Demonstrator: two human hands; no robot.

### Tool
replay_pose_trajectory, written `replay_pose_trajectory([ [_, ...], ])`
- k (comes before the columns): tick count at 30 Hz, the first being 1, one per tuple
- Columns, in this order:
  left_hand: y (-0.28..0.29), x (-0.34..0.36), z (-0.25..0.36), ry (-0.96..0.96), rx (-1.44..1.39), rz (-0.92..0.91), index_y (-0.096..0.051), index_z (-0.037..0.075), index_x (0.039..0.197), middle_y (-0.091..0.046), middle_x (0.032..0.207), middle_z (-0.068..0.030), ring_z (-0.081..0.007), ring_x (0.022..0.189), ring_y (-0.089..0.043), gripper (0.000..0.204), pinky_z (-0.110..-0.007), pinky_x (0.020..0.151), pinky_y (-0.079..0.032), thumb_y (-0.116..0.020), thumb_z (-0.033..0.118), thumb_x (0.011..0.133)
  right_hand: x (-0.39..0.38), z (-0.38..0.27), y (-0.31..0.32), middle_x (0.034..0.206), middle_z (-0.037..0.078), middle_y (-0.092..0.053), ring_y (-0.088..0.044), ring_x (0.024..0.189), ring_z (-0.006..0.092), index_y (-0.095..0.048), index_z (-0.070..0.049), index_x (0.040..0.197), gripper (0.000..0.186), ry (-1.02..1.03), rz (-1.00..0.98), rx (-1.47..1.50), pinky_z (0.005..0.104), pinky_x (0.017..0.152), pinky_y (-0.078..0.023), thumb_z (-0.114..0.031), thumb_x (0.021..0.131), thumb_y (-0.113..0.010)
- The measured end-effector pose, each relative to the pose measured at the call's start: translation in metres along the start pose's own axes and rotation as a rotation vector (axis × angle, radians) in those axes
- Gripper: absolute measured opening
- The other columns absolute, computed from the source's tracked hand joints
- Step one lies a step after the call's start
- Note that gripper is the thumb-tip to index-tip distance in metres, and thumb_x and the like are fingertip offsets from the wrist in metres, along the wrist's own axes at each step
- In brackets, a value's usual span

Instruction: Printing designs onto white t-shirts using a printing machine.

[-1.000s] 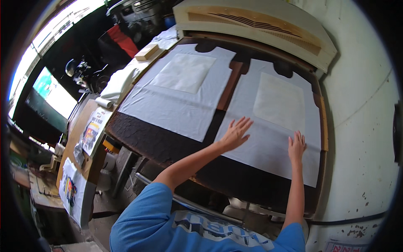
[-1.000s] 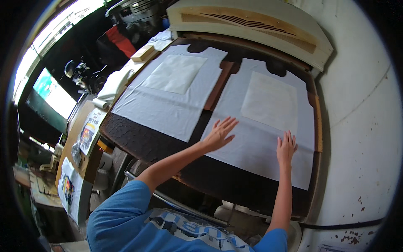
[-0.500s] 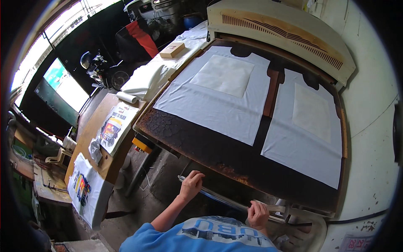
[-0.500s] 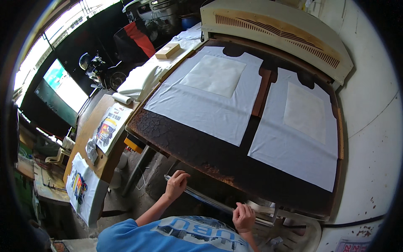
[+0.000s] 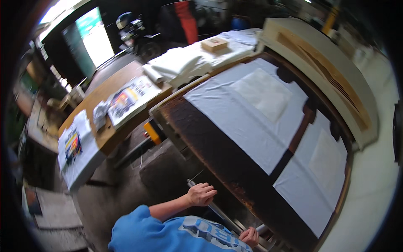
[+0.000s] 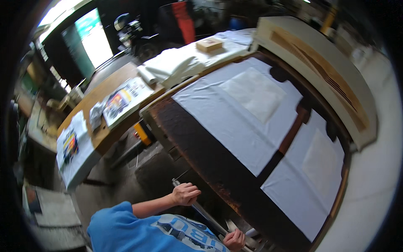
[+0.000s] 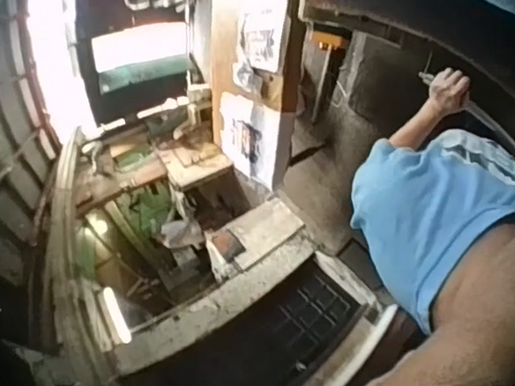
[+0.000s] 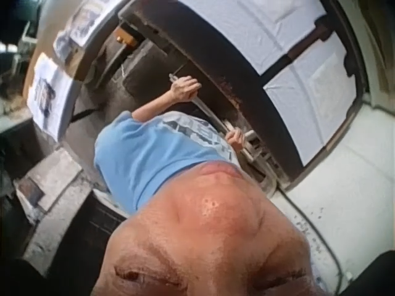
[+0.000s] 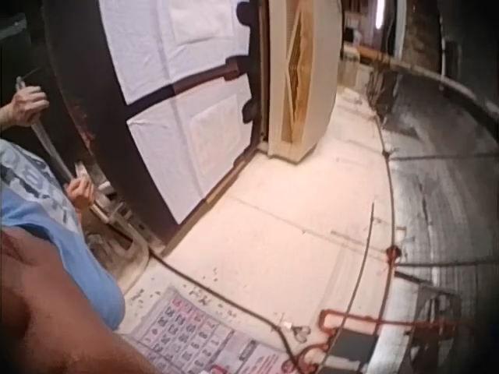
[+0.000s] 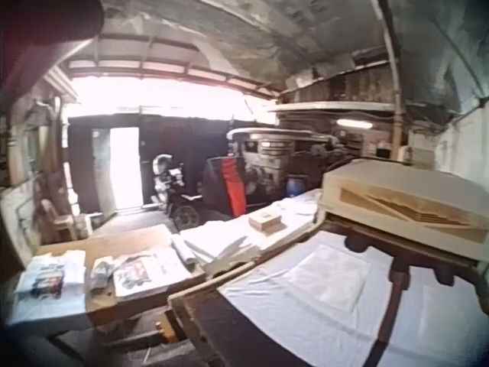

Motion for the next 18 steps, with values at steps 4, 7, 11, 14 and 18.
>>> replay_pose_trajectory([
  [4, -0.012, 0.003, -0.007, -0.006, 0.019, 0.003, -0.053, 0.012, 0.075, -0.045, 0.067, -0.0013, -0.0174, 0.063, -0.049, 0.014, -0.029, 0.054, -0.042, -0.061, 0.014, 0.063, 0.002, 0.003, -0.009, 0.071, 0.001, -0.056, -0.055, 0.071, 0.0116, -0.055, -0.01, 0.087, 0.019, 0.067, 0.058, -0.175, 0.0237, 0.065, -0.041, -0.024, 0.084, -0.044],
  [7, -0.019, 0.005, -0.014, -0.027, 0.008, 0.016, -0.05, 0.012, 0.071, -0.045, 0.068, -0.0015, -0.018, 0.064, -0.05, 0.013, -0.029, 0.056, -0.042, -0.06, 0.014, 0.064, 0.002, 0.014, -0.025, 0.078, 0.012, -0.057, -0.056, 0.073, 0.0284, -0.055, -0.004, 0.09, 0.021, -0.101, -0.121, -0.079, 0.0412, 0.065, -0.043, -0.019, 0.082, -0.042],
  [11, -0.031, 0.011, -0.024, -0.074, 0.003, 0.051, -0.054, 0.012, 0.077, -0.046, 0.069, -0.0012, -0.0185, 0.063, -0.049, 0.013, -0.03, 0.054, -0.042, -0.059, 0.013, 0.065, 0.009, 0.015, -0.036, 0.073, 0.014, -0.055, -0.055, 0.068, 0.0339, -0.054, -0.002, 0.081, 0.012, 0.046, 0.037, -0.063, 0.0425, 0.057, -0.042, -0.008, 0.082, -0.043],
  [14, -0.046, 0.019, -0.033, -0.072, 0.024, 0.062, -0.054, 0.012, 0.076, -0.046, 0.068, -0.0017, -0.019, 0.064, -0.05, 0.012, -0.031, 0.054, -0.042, -0.059, 0.013, 0.065, 0.016, 0.022, -0.048, 0.074, 0.014, -0.055, -0.054, 0.068, 0.0334, -0.054, -0.002, 0.082, 0.013, 0.044, 0.099, -0.061, 0.0424, 0.058, -0.042, -0.009, 0.082, -0.043],
  [18, -0.07, 0.044, -0.045, -0.081, 0.023, 0.071, -0.048, 0.01, 0.069, -0.048, 0.068, -0.0043, -0.0222, 0.067, -0.052, 0.013, -0.034, 0.058, -0.045, -0.06, 0.014, 0.065, 0.042, 0.038, -0.062, 0.073, 0.014, -0.055, -0.054, 0.067, 0.0327, -0.053, -0.002, 0.082, 0.013, 0.062, 0.15, -0.077, 0.0421, 0.057, -0.042, -0.01, 0.082, -0.043],
])
Point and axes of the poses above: each hand's wrist, its own x-axis towards the middle knuckle, its own y-axis out of the back of the hand, z = x × y, the point moved 4 cm from there along x, towards the middle knuckle
